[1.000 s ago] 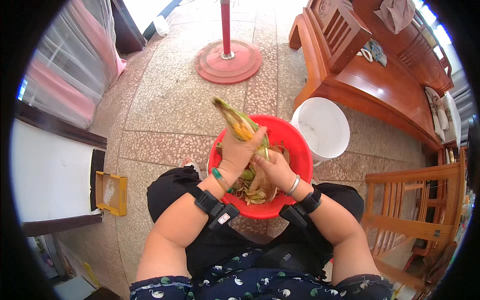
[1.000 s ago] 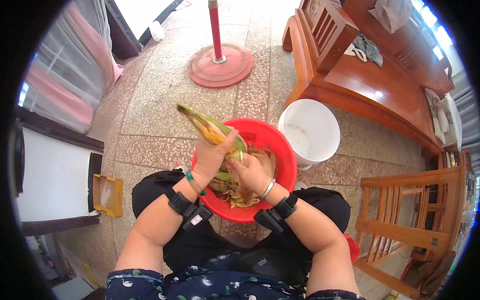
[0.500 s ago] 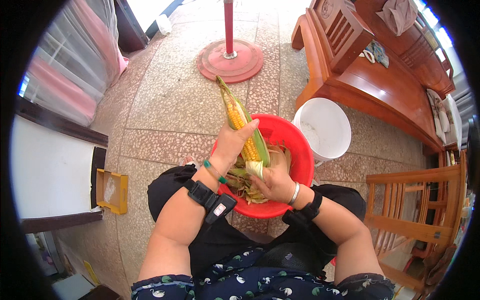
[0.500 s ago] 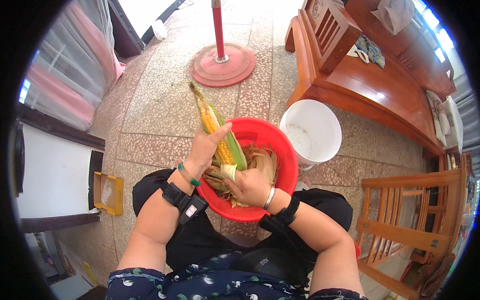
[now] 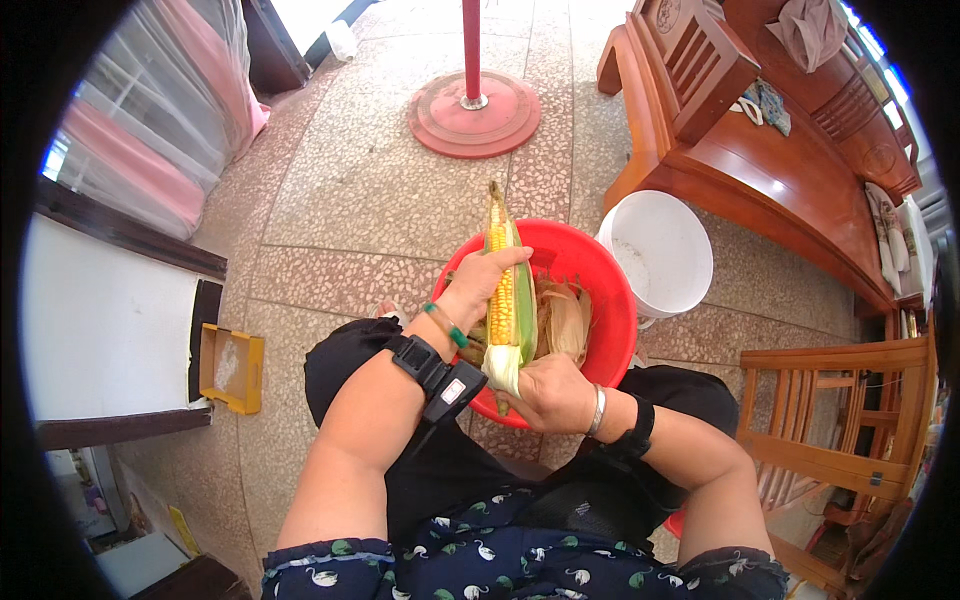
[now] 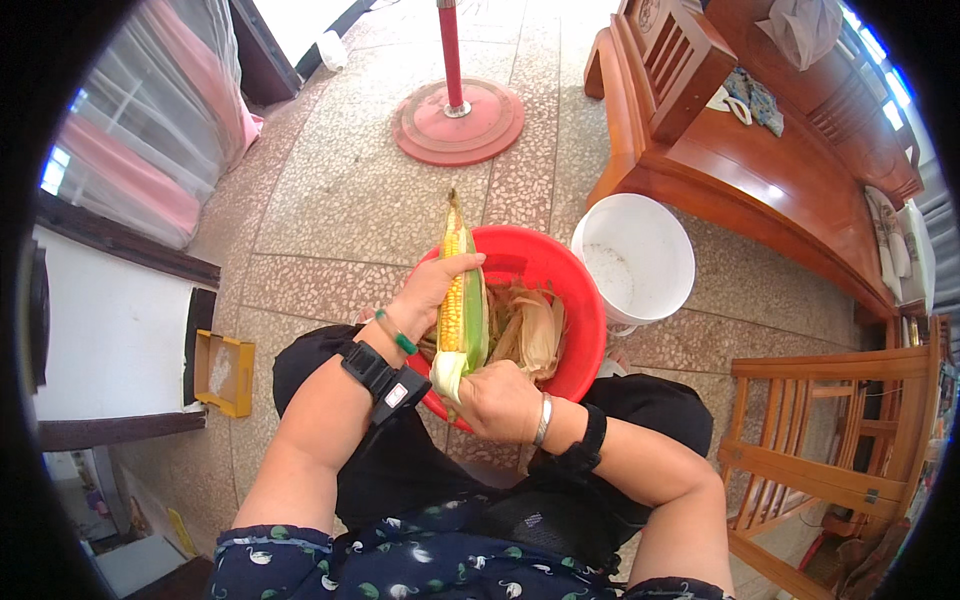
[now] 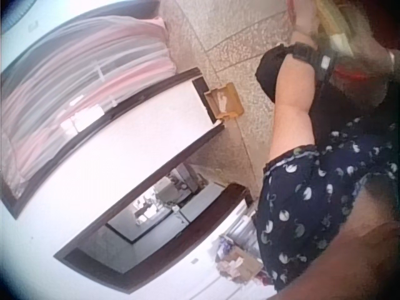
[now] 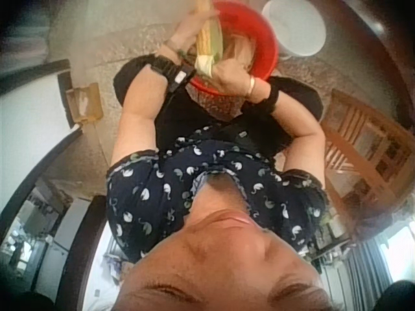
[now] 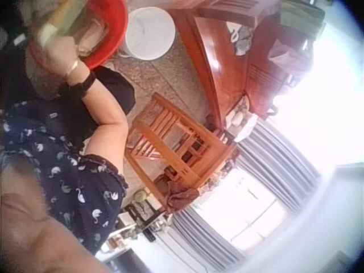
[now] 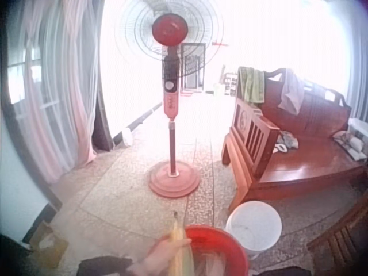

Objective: The person pulls back the husk and silk from an ear of corn by hand, placing the husks into a red bucket.

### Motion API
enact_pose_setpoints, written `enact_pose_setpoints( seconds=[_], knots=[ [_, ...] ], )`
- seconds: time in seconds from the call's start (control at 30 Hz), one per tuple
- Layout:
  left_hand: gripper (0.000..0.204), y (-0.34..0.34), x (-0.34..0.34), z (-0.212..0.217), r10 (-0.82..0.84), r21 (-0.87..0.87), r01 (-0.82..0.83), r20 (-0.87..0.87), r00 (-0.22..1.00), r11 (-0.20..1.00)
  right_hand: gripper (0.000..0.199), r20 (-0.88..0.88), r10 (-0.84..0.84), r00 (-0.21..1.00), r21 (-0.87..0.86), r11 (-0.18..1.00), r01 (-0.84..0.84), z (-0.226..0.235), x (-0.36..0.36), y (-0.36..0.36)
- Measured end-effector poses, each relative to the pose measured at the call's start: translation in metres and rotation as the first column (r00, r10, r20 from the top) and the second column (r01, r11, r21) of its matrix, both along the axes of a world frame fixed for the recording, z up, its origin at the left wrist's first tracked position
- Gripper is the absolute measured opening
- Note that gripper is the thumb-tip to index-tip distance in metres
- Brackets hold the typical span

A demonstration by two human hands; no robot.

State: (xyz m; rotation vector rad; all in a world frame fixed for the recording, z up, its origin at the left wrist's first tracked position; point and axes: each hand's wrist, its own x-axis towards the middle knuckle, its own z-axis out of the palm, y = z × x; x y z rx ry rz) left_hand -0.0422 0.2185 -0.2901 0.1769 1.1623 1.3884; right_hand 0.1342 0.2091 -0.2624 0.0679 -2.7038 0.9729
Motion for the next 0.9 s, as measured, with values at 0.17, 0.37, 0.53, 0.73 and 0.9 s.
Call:
enact_pose_setpoints(
  seconds=[0.17, 0.37, 0.53, 0.73, 0.9],
  knots=[
    [0.025, 0.004, -0.009, 0.006, -0.053, 0.056, 0.059, -0.105, 0.993, 0.997, 0.012, -0.027, -0.080, 0.996, 0.002, 0.997, 0.080, -0.018, -0.002, 0.005],
    [0.042, 0.000, -0.006, -0.002, 0.094, 0.182, 0.000, -0.508, 0.856, 0.983, 0.041, 0.438, -0.166, 0.884, 0.191, 0.977, 0.089, -0.018, -0.004, 0.031],
    [0.057, -0.005, 0.002, -0.024, -0.066, 0.119, 0.218, -0.725, 0.686, 0.969, 0.033, 0.390, -0.377, 0.840, -0.291, 0.816, 0.500, -0.026, 0.006, 0.075],
    [0.060, -0.024, 0.026, -0.019, -0.257, -0.019, 0.426, -0.821, 0.509, 0.904, 0.030, 0.153, -0.572, 0.806, -0.721, 0.492, 0.487, 0.012, -0.012, 0.076],
    [0.063, -0.027, 0.031, -0.018, -0.309, -0.054, 0.479, -0.825, 0.472, 0.876, 0.023, 0.284, -0.528, 0.800, -0.648, 0.509, 0.566, 0.006, -0.012, 0.081]
  ],
)
